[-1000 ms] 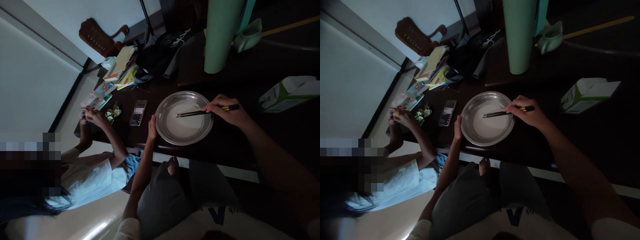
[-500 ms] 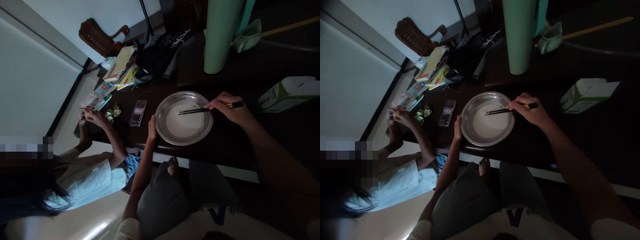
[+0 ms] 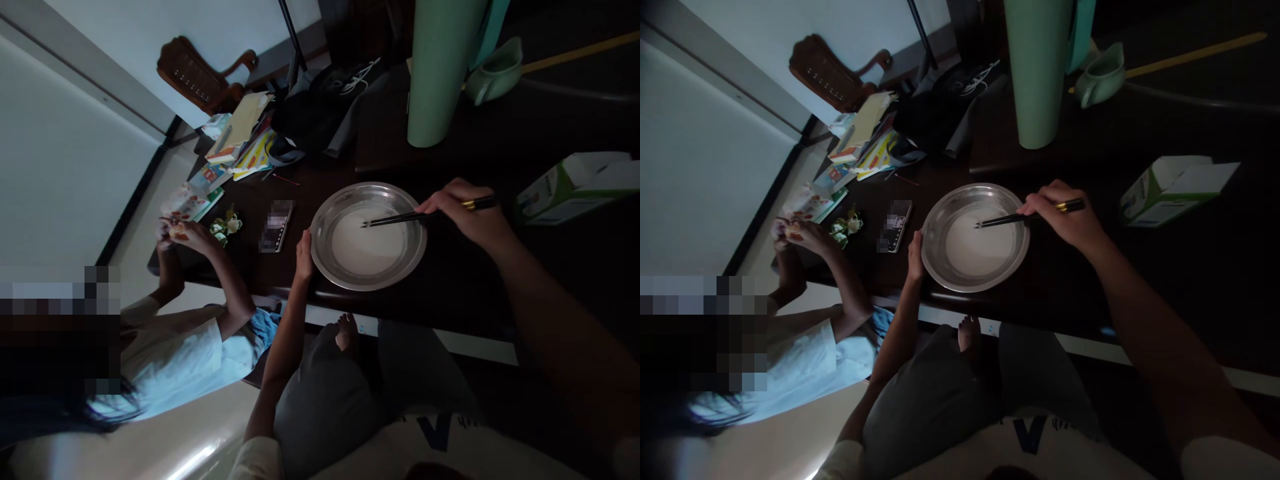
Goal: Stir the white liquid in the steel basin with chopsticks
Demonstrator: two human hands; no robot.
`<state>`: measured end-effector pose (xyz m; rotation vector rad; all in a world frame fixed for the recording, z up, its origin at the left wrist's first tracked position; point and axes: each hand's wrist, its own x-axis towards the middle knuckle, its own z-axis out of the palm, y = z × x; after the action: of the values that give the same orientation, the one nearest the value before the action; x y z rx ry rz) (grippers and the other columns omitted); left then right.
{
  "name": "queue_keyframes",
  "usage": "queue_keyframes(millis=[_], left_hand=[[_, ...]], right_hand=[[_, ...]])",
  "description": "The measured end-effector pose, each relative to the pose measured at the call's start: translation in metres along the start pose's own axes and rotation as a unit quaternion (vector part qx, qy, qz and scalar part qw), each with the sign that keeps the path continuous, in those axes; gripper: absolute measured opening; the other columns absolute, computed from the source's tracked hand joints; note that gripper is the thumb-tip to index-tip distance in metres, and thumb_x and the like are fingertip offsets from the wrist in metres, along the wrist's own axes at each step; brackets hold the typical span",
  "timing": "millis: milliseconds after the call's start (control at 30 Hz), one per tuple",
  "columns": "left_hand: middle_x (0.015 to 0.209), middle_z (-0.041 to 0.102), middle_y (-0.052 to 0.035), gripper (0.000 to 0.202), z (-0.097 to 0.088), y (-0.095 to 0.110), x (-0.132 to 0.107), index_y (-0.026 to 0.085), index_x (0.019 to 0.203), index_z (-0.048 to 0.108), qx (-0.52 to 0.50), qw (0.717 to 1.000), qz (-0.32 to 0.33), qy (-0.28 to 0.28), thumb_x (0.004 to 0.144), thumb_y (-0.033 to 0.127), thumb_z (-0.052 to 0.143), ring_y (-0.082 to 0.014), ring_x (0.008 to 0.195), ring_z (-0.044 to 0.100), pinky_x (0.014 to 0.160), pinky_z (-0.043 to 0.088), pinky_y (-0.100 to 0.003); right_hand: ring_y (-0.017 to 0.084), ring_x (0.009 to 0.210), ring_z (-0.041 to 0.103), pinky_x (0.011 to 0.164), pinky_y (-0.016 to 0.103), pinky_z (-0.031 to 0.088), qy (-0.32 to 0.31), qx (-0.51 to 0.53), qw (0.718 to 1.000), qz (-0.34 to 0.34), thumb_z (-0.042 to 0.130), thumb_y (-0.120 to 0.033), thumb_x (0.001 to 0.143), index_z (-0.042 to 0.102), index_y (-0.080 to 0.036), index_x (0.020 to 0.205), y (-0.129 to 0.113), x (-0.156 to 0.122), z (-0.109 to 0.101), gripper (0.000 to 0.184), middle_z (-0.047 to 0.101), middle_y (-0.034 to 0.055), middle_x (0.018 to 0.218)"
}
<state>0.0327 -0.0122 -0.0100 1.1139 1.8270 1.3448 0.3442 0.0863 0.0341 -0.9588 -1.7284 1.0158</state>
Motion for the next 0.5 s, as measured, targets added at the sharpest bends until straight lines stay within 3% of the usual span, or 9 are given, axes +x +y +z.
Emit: queue_keyframes(millis=[100, 200, 267, 333, 400, 500], left_hand=[[0.120, 0.072, -0.0090, 0.059, 0.000, -0.001, -0.001, 0.015, 0.115, 0.071, 0.000, 1.000, 0.005, -0.004, 0.094, 0.060, 0.039, -0.0256, 0.119, 0.062, 0.105, 0.045, -0.036], [0.116, 0.073, -0.0094, 0.061, 0.001, -0.002, 0.000, 0.014, 0.116, 0.071, 0.003, 1.000, 0.011, -0.007, 0.094, 0.061, 0.039, -0.0251, 0.116, 0.063, 0.103, 0.046, -0.035], [0.116, 0.073, -0.0093, 0.063, 0.000, -0.003, 0.001, 0.014, 0.117, 0.070, 0.002, 1.000, 0.018, -0.014, 0.094, 0.062, 0.037, -0.0248, 0.115, 0.063, 0.102, 0.046, -0.035], [0.115, 0.073, -0.0091, 0.064, -0.001, -0.004, 0.002, 0.014, 0.118, 0.070, 0.002, 1.000, 0.021, -0.019, 0.094, 0.063, 0.037, -0.0250, 0.115, 0.063, 0.103, 0.046, -0.035], [0.115, 0.073, -0.0090, 0.064, -0.004, -0.005, 0.003, 0.014, 0.117, 0.070, 0.002, 1.000, 0.022, -0.015, 0.093, 0.064, 0.038, -0.0255, 0.116, 0.063, 0.104, 0.046, -0.036], [0.116, 0.073, -0.0087, 0.065, -0.009, -0.005, 0.002, 0.016, 0.117, 0.071, 0.004, 1.000, 0.022, -0.011, 0.092, 0.066, 0.038, -0.0259, 0.116, 0.063, 0.105, 0.045, -0.037]], right_hand=[[0.018, 0.067, 0.068, 0.077, 0.038, 0.050, 0.035, 0.078, 0.996, 0.031, 0.055, -0.035, 0.094, 0.066, -0.022, 0.058, -0.003, 0.000, -0.007, 0.040, 0.072, 0.0031, 0.065], [0.018, 0.069, 0.068, 0.077, 0.036, 0.051, -0.033, 0.105, 0.993, 0.044, 0.056, -0.034, 0.092, 0.066, -0.023, 0.058, -0.002, -0.002, -0.003, 0.037, 0.073, 0.0027, 0.068], [0.019, 0.080, 0.067, 0.082, 0.036, 0.050, -0.090, 0.070, 0.993, 0.018, 0.060, -0.030, 0.089, 0.070, -0.024, 0.065, 0.000, -0.003, 0.005, 0.027, 0.076, 0.0020, 0.078], [0.020, 0.087, 0.064, 0.084, 0.037, 0.049, -0.106, 0.019, 0.994, -0.012, 0.063, -0.027, 0.087, 0.073, -0.026, 0.072, 0.002, -0.003, 0.010, 0.018, 0.078, 0.0013, 0.087], [0.020, 0.087, 0.063, 0.085, 0.037, 0.048, -0.073, -0.012, 0.997, -0.020, 0.061, -0.027, 0.088, 0.074, -0.026, 0.075, 0.002, -0.001, 0.010, 0.018, 0.078, 0.0015, 0.087], [0.019, 0.077, 0.067, 0.084, 0.038, 0.049, 0.020, 0.020, 1.000, 0.002, 0.057, -0.032, 0.092, 0.070, -0.024, 0.064, 0.000, 0.001, 0.004, 0.032, 0.075, 0.0031, 0.073]])
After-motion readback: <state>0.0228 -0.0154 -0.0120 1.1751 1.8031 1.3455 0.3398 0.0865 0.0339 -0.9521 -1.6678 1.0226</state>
